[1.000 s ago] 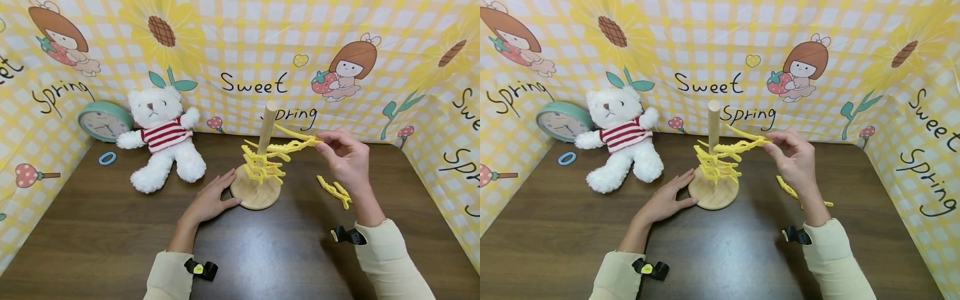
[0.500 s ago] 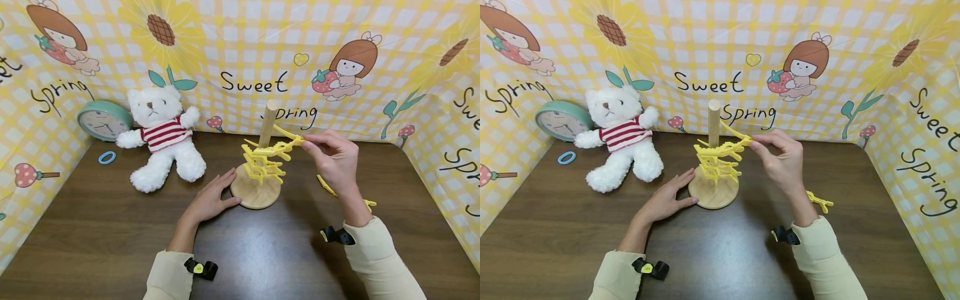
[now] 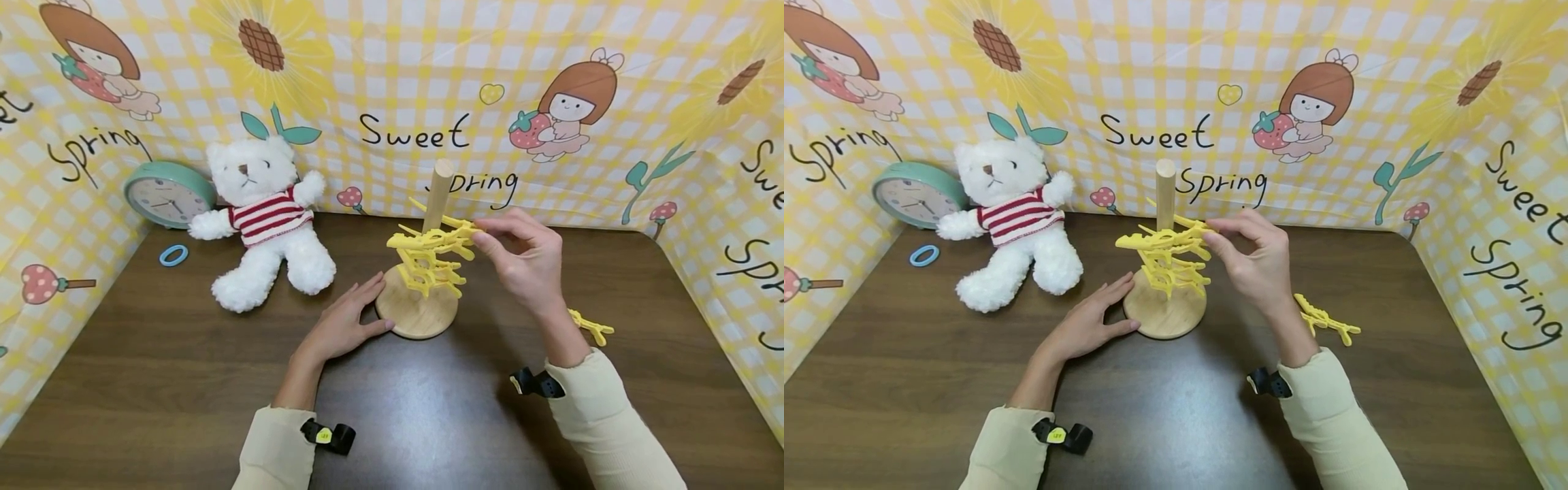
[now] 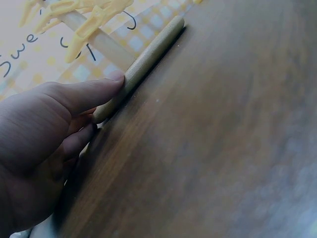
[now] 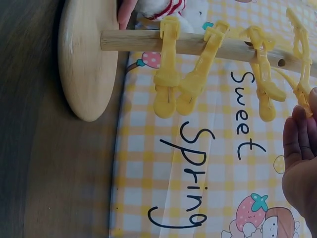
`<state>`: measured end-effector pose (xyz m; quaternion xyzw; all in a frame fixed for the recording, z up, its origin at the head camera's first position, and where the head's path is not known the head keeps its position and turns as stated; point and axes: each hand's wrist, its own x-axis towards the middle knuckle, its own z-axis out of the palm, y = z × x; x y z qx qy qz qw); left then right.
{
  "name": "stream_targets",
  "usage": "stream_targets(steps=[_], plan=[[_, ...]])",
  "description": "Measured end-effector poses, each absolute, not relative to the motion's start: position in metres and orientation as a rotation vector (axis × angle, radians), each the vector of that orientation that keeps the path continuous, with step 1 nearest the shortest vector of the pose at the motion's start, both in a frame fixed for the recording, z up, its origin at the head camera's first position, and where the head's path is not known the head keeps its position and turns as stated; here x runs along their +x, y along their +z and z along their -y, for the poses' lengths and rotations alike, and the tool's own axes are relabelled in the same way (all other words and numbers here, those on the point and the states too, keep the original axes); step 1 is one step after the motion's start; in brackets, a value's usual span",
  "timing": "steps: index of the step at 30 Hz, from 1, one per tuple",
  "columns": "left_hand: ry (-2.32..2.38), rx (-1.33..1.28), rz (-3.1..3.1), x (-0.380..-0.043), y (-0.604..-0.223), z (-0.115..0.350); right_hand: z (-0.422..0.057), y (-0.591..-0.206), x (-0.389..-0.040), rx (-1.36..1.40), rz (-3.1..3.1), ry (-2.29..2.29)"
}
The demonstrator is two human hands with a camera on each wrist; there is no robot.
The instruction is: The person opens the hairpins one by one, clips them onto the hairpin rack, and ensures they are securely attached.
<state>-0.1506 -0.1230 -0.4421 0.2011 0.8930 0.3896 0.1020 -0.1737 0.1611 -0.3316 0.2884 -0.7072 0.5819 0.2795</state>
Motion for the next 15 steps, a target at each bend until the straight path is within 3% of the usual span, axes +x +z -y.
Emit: stream_targets(steps=[15], plan=[[1.143, 0.606, -2.635, -0.1518, -0.4413, 0.1231, -0.1616, -0.3330, -0.1739, 0.755, 1.968, 1.665]])
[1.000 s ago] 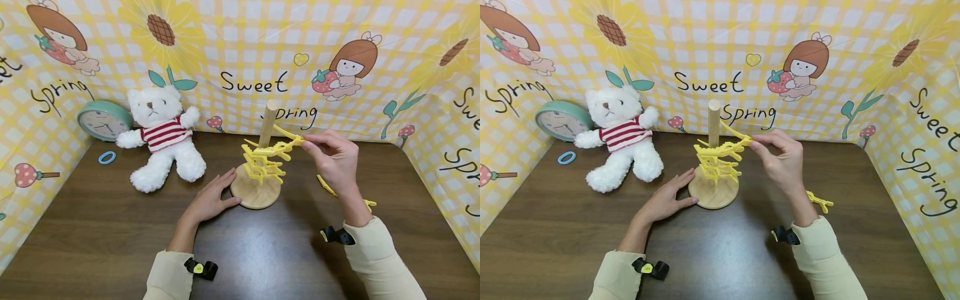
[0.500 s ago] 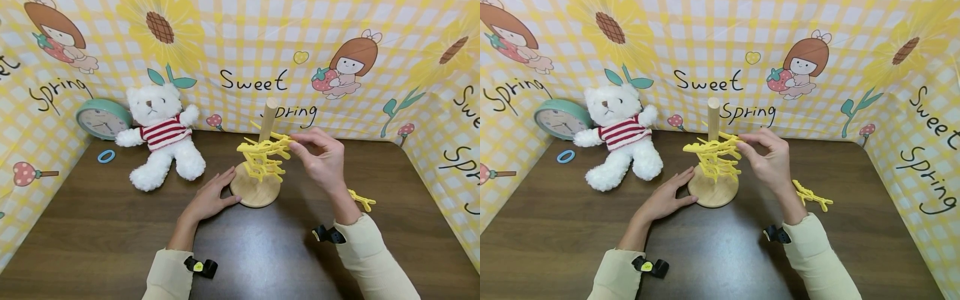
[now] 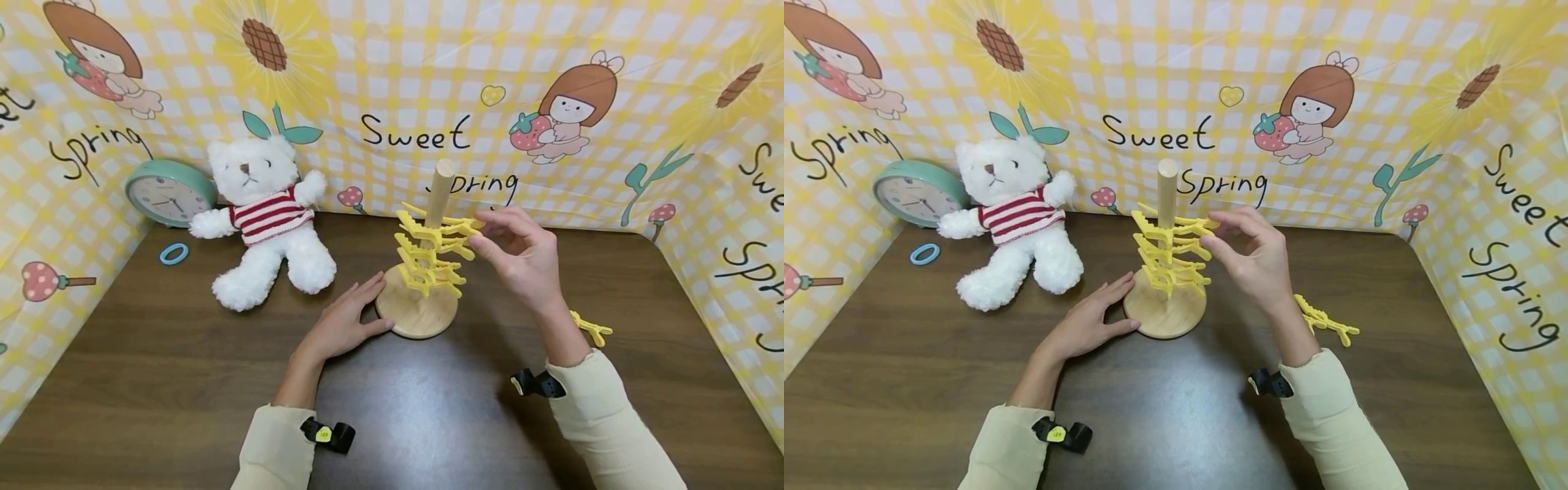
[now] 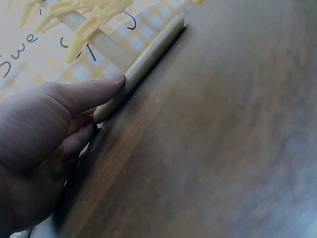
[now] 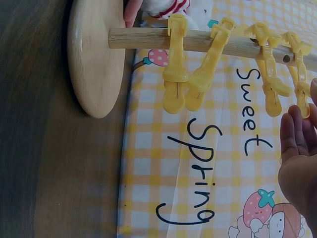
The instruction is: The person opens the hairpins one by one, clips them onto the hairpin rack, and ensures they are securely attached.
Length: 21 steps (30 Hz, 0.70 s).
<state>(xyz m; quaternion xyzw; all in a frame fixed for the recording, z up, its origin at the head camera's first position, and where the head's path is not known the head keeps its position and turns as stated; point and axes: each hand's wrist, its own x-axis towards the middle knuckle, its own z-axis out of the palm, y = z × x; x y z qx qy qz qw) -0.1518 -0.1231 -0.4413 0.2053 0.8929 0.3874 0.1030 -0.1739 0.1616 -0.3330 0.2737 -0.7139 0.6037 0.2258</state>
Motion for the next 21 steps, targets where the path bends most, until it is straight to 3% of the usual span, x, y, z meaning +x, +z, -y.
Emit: stream_targets(steps=[21], plan=[[1.137, 0.608, -2.640, -0.152, -0.442, 0.123, -0.179, -0.335, -0.169, 0.735, 1.981, 1.765]])
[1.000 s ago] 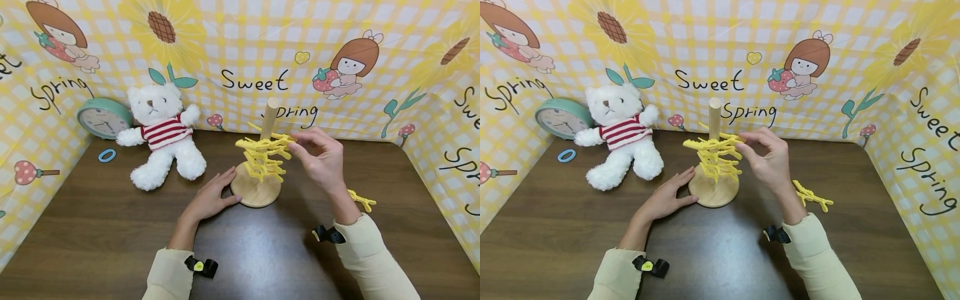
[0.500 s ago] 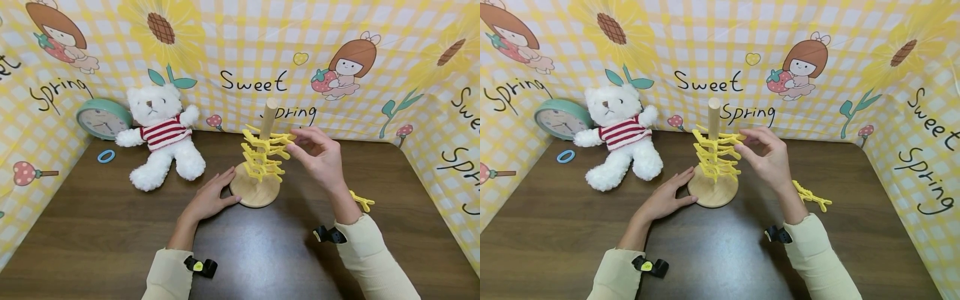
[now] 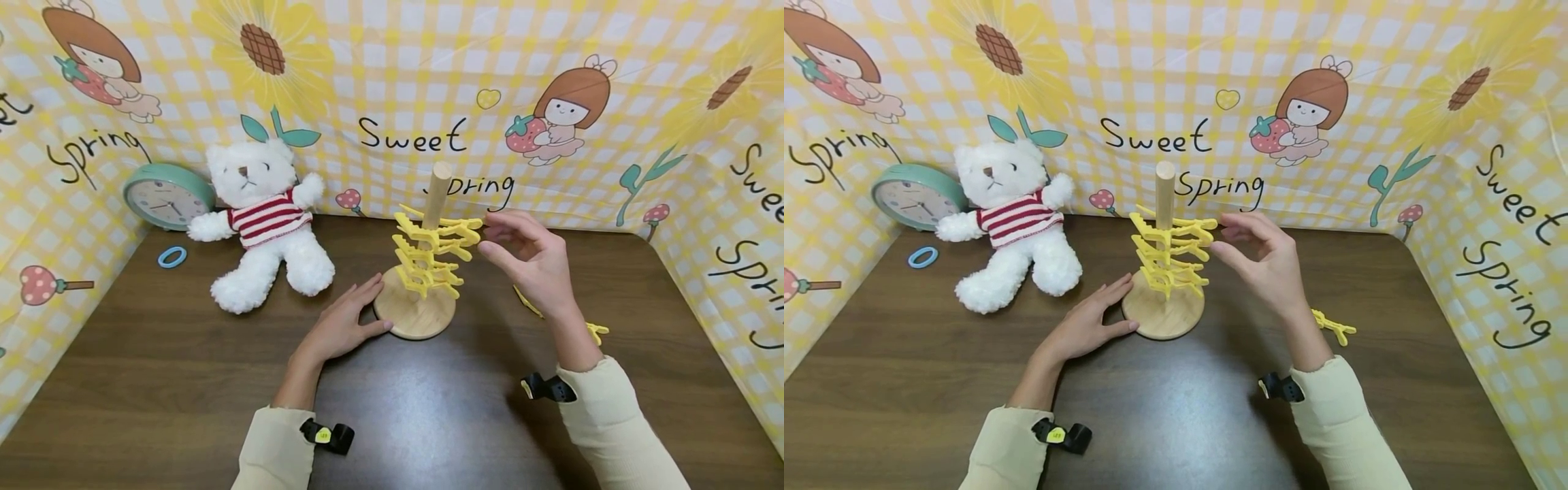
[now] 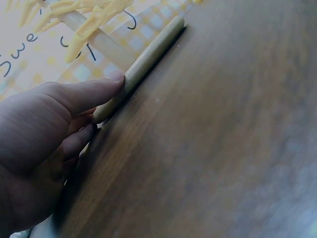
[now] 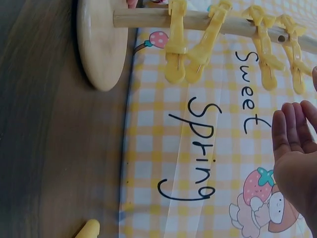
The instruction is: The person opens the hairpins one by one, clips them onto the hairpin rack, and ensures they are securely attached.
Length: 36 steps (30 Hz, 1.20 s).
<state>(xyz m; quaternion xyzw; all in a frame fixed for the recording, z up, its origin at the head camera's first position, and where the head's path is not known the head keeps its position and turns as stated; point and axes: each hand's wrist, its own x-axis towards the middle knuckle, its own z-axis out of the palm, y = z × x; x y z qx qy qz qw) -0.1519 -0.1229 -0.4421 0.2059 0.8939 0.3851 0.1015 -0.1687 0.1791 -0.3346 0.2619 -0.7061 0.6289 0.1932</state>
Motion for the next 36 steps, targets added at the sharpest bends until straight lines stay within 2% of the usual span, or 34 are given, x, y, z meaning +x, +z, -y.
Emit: stream_targets(steps=[36], plan=[[1.145, 0.602, -2.641, -0.151, -0.441, 0.123, -0.258, -0.367, -0.153, 0.332, 2.248, 1.648]])
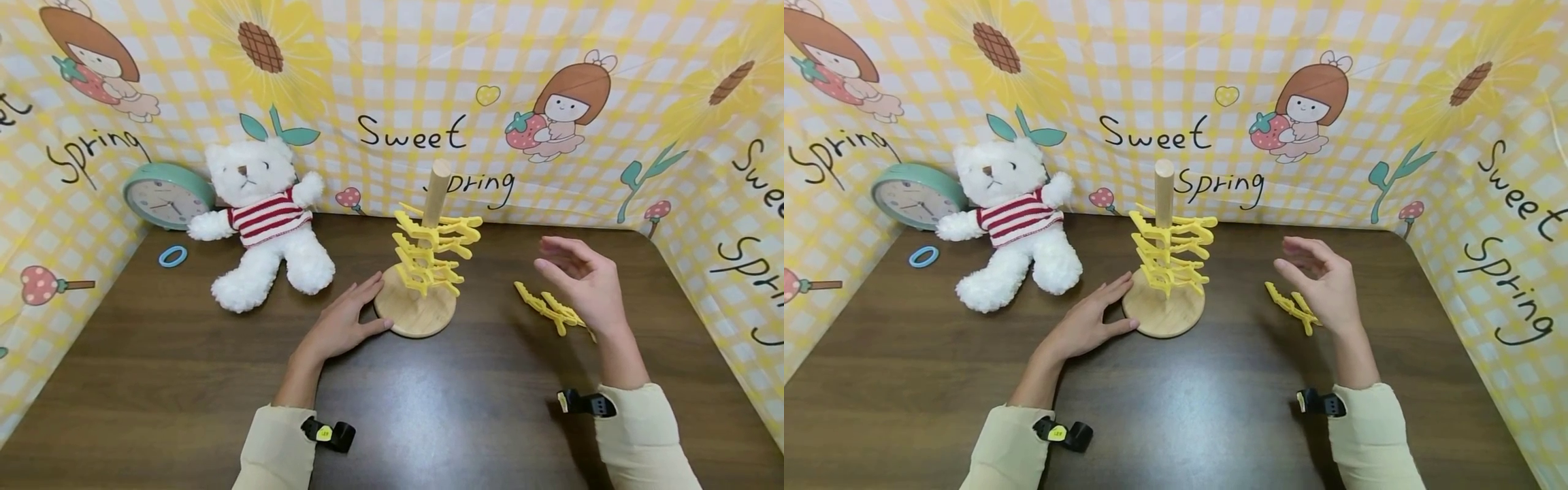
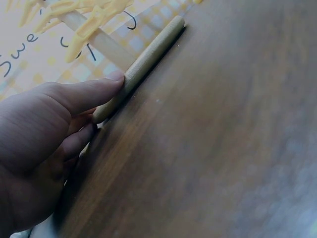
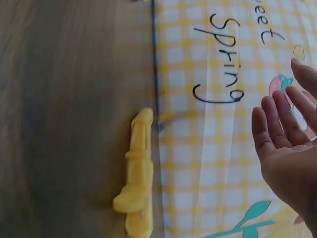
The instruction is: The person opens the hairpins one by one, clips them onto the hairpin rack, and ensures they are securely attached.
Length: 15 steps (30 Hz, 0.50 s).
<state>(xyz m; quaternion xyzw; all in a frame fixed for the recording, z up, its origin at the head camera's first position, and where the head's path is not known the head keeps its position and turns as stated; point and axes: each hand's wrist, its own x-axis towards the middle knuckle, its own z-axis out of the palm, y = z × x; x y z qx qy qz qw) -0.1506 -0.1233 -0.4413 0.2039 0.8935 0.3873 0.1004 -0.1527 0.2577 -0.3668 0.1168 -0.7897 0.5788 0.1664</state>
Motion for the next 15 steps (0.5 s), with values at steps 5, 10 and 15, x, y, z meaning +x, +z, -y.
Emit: stream_targets(steps=[5, 10, 15], plan=[[1.139, 0.600, -2.644, -0.152, -0.442, 0.124, -0.271, -0.375, -0.151, 0.293, 2.300, 1.644], [1.135, 0.612, -2.662, -0.153, -0.443, 0.124, -0.287, -0.380, -0.149, 0.258, 2.448, 1.599], [1.131, 0.616, -2.662, -0.152, -0.443, 0.123, -0.305, -0.384, -0.142, 0.186, 2.584, 1.560]])
